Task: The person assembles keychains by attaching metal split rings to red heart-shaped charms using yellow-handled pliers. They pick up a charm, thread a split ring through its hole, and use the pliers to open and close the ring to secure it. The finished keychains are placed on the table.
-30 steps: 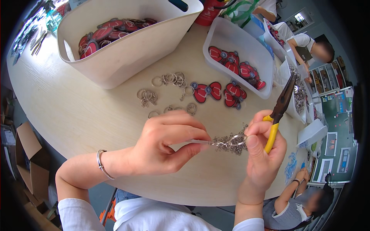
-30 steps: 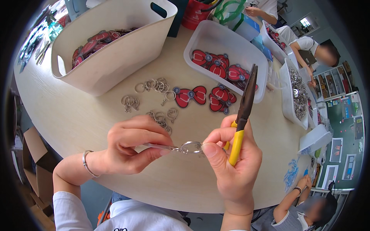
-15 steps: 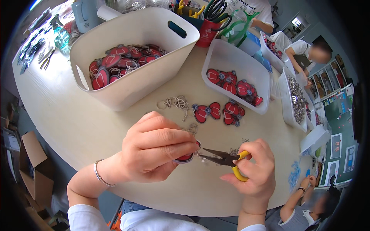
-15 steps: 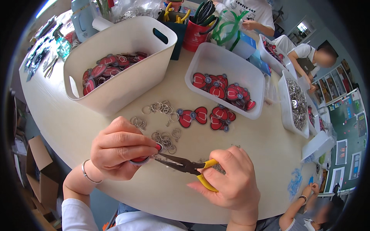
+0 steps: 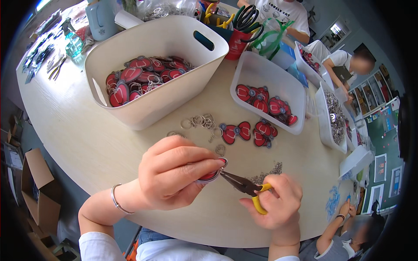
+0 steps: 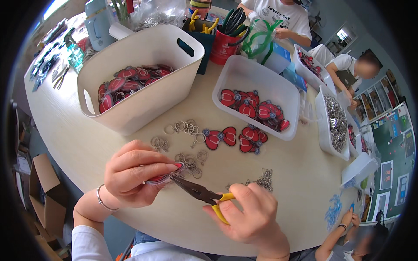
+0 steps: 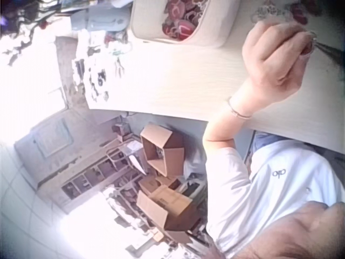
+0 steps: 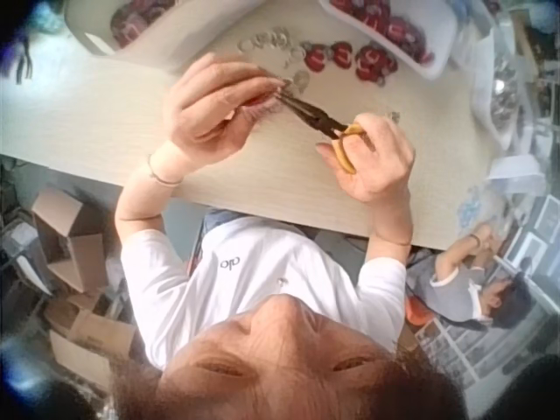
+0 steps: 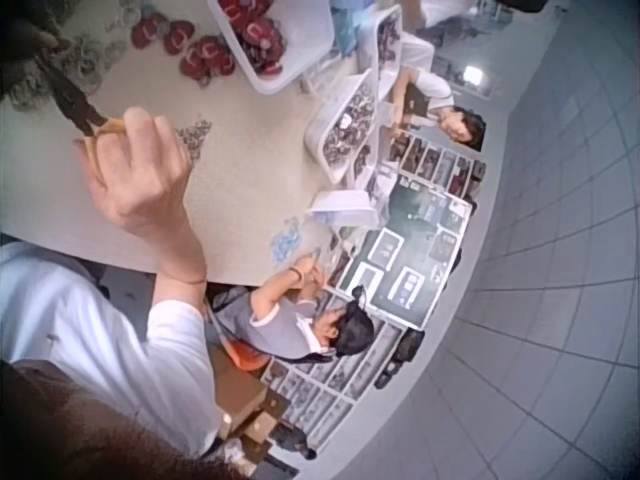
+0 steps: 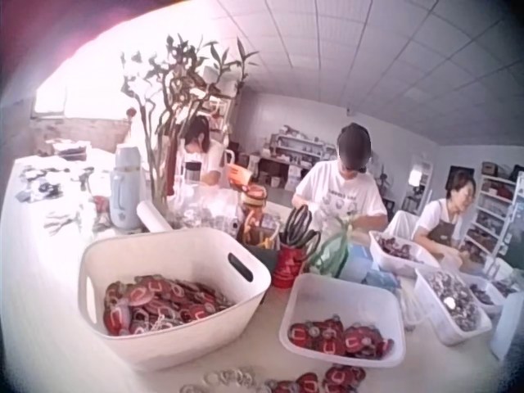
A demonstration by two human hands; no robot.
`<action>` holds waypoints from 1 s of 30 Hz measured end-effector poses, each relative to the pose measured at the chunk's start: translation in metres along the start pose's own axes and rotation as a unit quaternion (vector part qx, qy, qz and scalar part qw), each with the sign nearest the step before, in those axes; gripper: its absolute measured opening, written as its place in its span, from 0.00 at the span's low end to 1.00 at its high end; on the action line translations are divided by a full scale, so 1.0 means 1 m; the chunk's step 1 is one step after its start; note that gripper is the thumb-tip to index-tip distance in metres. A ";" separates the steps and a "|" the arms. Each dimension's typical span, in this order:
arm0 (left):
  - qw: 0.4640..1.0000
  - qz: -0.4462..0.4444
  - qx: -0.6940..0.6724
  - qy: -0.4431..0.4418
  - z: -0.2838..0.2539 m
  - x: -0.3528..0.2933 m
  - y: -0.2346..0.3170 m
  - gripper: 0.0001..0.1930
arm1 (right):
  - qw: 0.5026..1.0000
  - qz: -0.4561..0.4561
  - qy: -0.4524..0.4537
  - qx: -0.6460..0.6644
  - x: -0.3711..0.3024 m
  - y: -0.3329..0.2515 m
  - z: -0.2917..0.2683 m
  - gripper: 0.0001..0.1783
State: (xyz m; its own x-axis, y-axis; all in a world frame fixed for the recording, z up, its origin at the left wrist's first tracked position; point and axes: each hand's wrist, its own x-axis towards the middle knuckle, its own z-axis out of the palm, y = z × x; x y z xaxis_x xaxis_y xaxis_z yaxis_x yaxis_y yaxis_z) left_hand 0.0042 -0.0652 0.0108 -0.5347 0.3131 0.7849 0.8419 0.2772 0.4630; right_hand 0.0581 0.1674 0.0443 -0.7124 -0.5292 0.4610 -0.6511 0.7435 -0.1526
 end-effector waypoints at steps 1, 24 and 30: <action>1.000 -0.008 0.000 0.005 -0.001 -0.001 0.002 0.14 | 1.000 -0.002 0.011 0.001 -0.002 -0.001 0.005 0.16; 0.993 0.095 0.074 -0.001 -0.006 -0.006 0.001 0.19 | 0.990 0.060 -0.013 0.128 0.000 -0.003 0.007 0.18; 0.992 0.101 0.077 0.016 -0.004 -0.008 0.003 0.18 | 0.992 0.038 -0.004 0.124 0.000 -0.004 0.008 0.18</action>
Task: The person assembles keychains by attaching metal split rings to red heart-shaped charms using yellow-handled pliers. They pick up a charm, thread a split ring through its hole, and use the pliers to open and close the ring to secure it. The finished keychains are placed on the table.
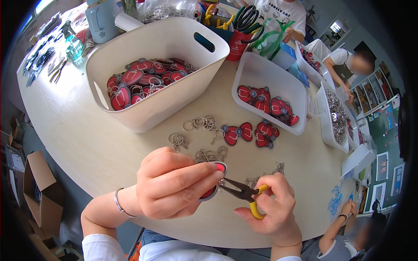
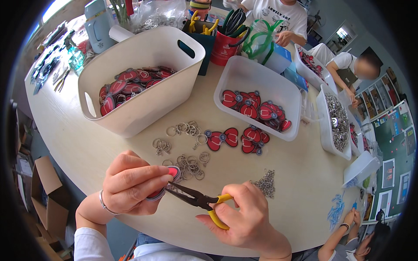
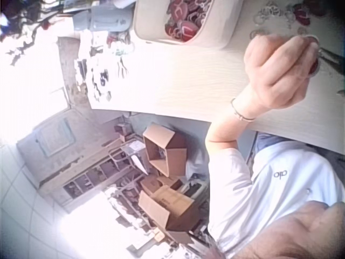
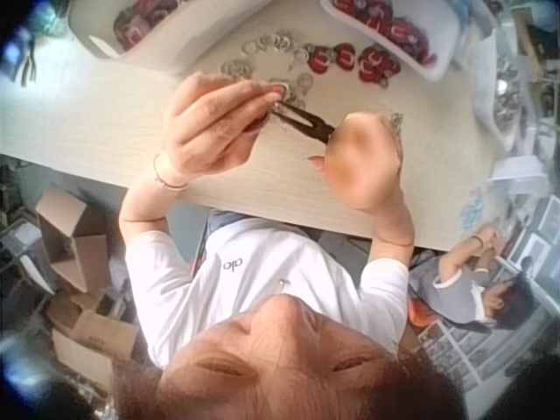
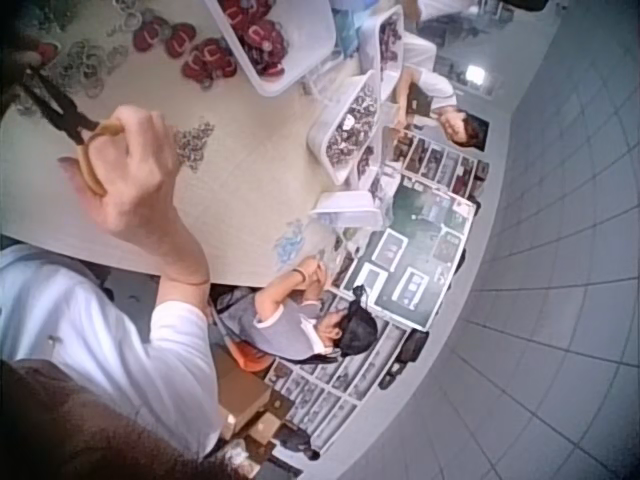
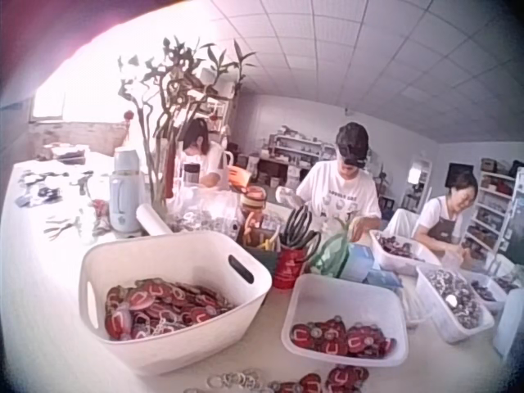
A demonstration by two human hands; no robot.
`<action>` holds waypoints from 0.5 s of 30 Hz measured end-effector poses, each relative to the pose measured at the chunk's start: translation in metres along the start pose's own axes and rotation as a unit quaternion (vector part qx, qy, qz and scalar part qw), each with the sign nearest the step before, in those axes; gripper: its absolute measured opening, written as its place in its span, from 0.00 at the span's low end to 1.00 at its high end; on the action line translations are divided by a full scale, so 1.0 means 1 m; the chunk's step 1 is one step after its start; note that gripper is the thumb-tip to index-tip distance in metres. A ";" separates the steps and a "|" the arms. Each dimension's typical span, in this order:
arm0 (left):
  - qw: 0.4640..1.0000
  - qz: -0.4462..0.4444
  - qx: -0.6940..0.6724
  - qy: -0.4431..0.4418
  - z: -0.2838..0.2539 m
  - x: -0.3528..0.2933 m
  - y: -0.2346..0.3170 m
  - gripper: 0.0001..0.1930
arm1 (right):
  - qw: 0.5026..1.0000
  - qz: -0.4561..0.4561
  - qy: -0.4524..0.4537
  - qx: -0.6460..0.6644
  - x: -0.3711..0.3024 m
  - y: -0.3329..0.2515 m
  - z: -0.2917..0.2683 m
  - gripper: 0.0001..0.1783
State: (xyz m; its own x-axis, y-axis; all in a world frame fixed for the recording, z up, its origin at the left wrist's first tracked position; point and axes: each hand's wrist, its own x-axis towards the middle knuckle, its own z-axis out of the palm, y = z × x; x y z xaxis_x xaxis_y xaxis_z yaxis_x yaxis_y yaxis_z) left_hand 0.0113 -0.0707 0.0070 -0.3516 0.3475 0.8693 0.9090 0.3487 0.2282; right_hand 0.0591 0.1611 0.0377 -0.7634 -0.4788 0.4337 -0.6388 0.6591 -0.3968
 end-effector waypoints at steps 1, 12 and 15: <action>1.000 0.001 0.001 -0.001 0.000 0.000 0.000 0.18 | 1.000 -0.002 -0.001 -0.002 0.000 -0.001 0.000 0.18; 1.000 0.017 0.008 0.012 -0.001 -0.003 0.001 0.18 | 0.999 -0.019 0.016 -0.036 -0.002 -0.004 0.005 0.16; 0.997 0.052 0.057 0.020 -0.001 0.000 0.002 0.16 | 0.999 -0.012 0.011 -0.037 -0.002 -0.006 0.004 0.15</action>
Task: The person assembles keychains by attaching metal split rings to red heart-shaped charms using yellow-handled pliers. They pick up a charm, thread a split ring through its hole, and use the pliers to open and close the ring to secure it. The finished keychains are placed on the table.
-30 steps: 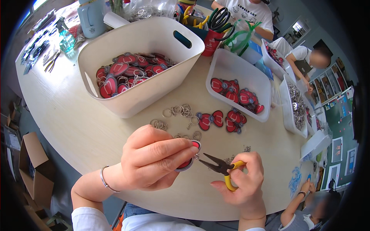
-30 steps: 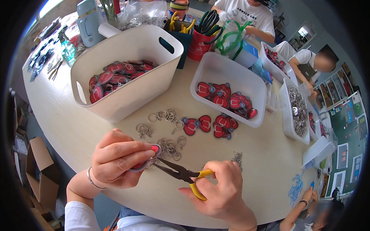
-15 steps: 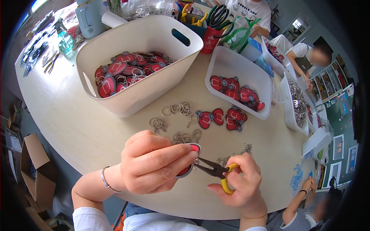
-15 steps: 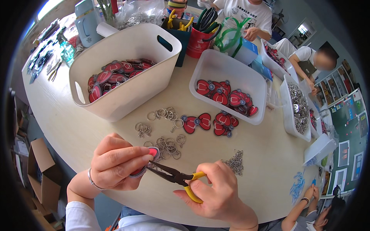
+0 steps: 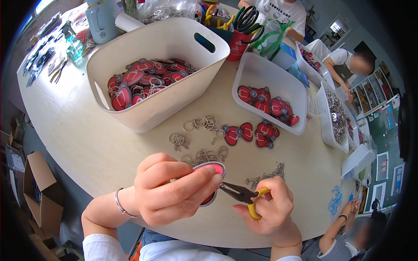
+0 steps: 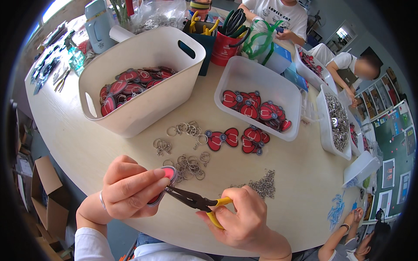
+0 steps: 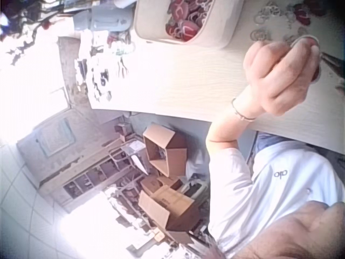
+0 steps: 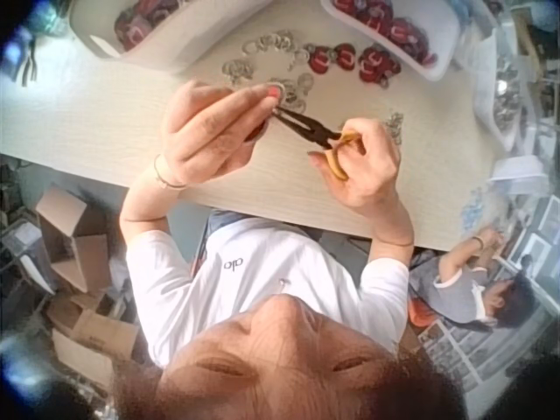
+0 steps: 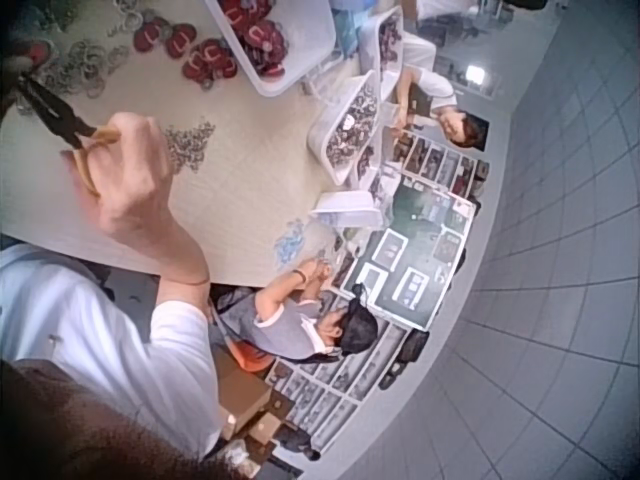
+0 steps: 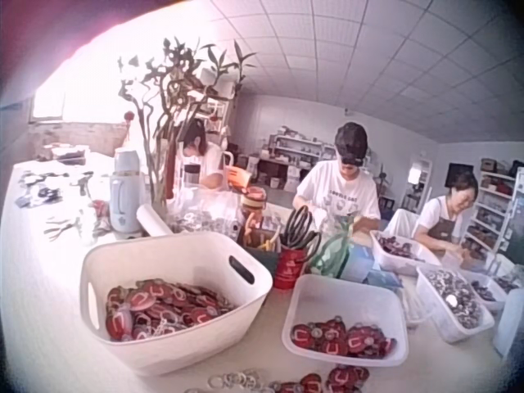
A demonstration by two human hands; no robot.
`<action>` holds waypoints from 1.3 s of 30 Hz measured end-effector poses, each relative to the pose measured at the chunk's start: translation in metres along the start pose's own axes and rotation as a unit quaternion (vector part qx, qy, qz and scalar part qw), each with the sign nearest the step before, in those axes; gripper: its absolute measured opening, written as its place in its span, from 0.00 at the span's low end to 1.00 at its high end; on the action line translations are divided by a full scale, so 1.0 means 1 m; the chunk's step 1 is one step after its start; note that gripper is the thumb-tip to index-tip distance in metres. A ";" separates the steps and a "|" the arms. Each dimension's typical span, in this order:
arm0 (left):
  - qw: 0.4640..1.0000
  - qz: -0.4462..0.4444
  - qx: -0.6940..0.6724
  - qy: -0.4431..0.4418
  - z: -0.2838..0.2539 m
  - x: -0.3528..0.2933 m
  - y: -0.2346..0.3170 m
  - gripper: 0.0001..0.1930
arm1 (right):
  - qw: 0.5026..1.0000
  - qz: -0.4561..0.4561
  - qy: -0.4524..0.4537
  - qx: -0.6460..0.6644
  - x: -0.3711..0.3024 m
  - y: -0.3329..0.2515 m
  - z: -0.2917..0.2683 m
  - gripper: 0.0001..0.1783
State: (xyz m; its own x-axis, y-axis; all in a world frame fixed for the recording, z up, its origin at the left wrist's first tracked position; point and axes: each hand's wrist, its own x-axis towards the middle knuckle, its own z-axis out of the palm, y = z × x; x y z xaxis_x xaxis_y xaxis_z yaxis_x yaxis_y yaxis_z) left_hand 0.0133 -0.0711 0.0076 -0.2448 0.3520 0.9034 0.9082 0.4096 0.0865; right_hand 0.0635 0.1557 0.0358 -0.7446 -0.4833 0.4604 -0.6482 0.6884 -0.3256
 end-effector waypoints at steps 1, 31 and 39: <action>1.000 0.010 0.011 0.001 0.000 0.000 0.000 0.16 | 1.000 0.003 -0.003 0.009 0.000 0.000 0.000 0.15; 0.999 0.036 0.027 0.023 0.001 -0.001 -0.001 0.17 | 1.000 -0.007 -0.006 0.019 0.001 0.006 -0.005 0.21; 0.998 0.043 0.029 0.022 0.003 -0.001 -0.001 0.17 | 1.000 -0.023 -0.001 0.006 -0.001 0.008 -0.005 0.21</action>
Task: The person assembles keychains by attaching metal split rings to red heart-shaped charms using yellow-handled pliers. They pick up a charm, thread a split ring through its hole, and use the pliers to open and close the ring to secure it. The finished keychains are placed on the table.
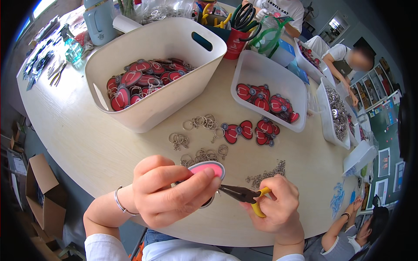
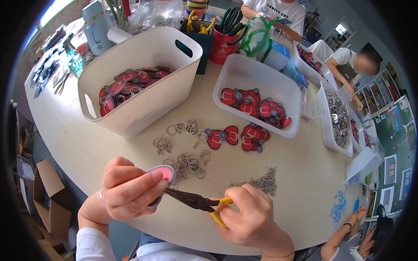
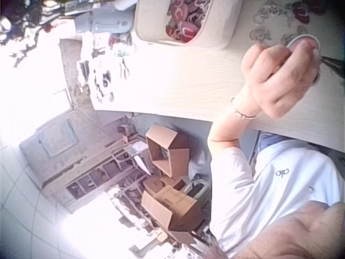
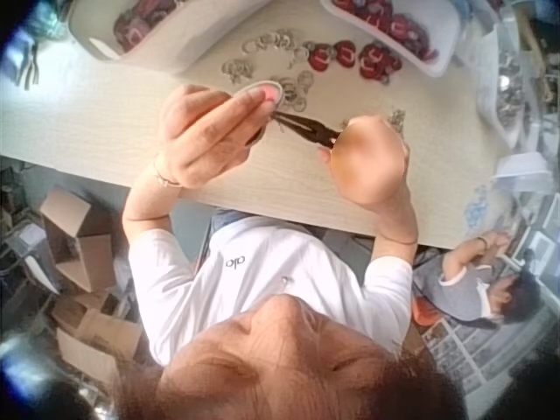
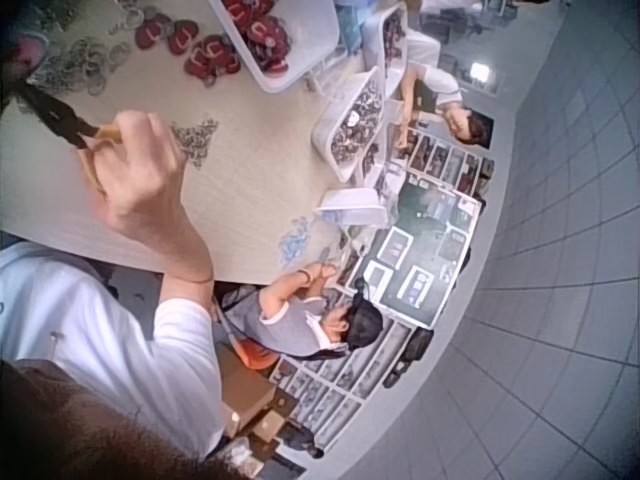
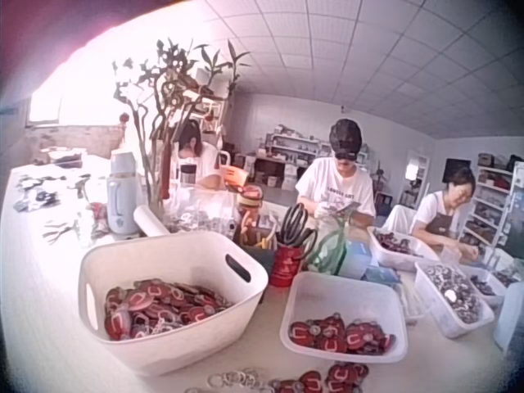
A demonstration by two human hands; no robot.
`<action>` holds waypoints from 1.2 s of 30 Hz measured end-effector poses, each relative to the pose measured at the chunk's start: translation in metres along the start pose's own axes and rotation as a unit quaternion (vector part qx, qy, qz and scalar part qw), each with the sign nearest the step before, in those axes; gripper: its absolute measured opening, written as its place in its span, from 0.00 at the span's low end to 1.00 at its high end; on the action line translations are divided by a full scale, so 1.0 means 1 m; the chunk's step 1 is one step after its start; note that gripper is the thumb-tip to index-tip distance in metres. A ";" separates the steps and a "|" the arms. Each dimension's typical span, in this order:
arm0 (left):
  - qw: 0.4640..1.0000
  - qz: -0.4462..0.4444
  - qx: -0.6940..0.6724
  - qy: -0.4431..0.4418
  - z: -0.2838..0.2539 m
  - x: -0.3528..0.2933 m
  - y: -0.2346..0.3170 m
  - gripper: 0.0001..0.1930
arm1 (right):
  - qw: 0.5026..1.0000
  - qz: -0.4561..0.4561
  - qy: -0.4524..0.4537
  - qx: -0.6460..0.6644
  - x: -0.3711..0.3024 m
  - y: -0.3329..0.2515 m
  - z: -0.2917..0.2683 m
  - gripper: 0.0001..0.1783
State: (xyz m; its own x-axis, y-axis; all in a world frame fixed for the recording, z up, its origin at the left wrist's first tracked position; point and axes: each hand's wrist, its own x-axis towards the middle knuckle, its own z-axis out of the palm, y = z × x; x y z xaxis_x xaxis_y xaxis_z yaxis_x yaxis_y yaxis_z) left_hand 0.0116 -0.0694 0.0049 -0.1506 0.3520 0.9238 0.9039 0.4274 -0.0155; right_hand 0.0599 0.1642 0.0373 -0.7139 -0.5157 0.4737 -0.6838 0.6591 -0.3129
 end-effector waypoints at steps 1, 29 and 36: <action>1.000 -0.013 -0.010 -0.010 -0.001 0.001 0.000 0.18 | 1.000 -0.001 -0.003 -0.001 0.000 0.000 0.000 0.21; 0.925 -0.209 0.068 -0.311 0.011 0.050 -0.031 0.11 | 0.968 0.160 0.020 -0.193 -0.006 0.123 0.085 0.12; 0.920 -0.318 -0.061 -0.221 0.085 -0.001 -0.003 0.18 | 0.985 0.149 0.083 -0.014 0.001 0.094 0.040 0.11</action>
State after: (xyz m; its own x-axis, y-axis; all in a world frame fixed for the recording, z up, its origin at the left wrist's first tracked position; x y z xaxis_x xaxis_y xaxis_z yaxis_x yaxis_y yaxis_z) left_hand -0.0246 -0.0004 -0.0280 -0.7889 0.3788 0.4839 0.6102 0.5768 0.5432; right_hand -0.0113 0.2033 -0.0244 -0.8463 -0.2011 0.4934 -0.4413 0.7833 -0.4377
